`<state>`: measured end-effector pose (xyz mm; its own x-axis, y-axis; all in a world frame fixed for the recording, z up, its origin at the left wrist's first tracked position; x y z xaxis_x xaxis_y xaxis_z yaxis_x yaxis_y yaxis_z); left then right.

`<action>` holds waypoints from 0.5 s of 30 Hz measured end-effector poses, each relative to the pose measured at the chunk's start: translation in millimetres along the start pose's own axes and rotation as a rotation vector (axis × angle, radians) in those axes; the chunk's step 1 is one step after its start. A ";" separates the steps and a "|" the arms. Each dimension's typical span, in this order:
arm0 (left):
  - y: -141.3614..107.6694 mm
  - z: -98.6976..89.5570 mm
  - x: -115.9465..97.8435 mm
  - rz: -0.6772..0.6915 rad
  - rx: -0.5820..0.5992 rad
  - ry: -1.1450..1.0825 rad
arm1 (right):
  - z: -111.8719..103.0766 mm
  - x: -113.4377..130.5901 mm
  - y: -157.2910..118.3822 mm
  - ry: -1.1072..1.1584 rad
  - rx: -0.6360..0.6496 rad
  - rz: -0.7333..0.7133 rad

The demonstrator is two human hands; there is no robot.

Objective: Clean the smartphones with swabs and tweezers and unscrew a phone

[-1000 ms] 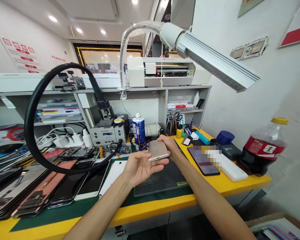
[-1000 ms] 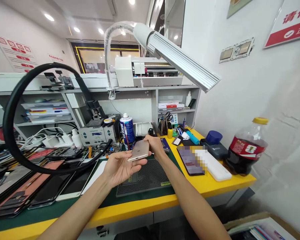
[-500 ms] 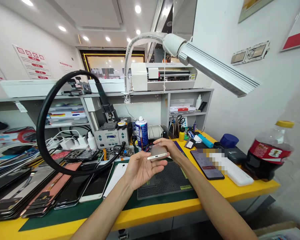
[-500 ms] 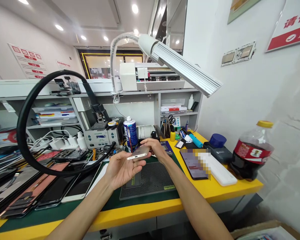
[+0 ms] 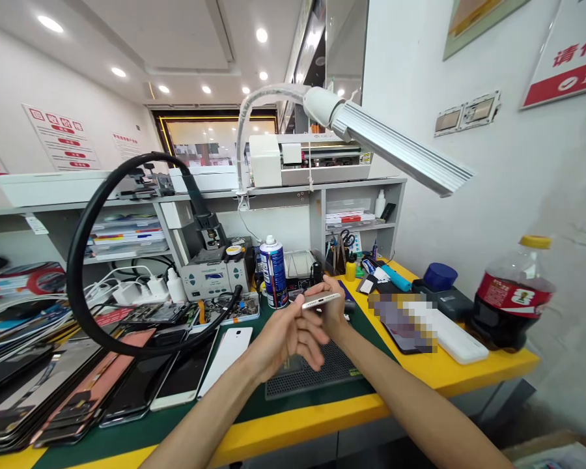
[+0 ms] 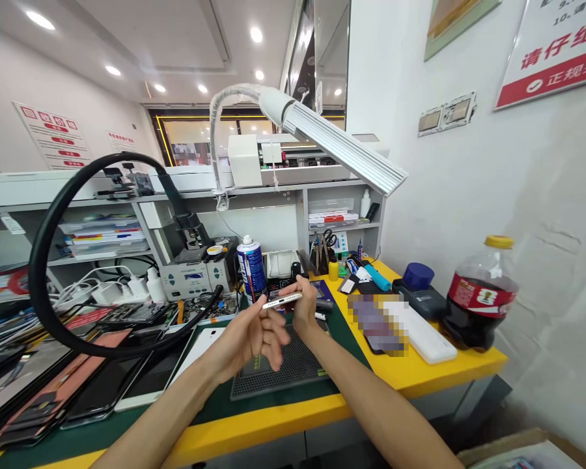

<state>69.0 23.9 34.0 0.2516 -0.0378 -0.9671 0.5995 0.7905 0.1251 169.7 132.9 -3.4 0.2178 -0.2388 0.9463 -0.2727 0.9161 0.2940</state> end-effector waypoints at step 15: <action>-3.0 8.1 -36.6 0.497 -0.272 0.805 | 2.8 -13.2 7.8 0.202 -0.069 0.012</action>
<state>64.2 18.0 70.8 -0.2259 0.6849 -0.6928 0.3448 0.7213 0.6006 162.1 142.4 -13.3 0.4000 -0.1644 0.9016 -0.2133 0.9401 0.2660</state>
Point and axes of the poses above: each hand's wrist, its own y-axis towards the middle knuckle, its own z-axis out of the palm, x = y × z, the point moved 5 cm from there along y, towards the middle knuckle, and after that the axes turned 14 degrees about x, right-handed, at the moved point
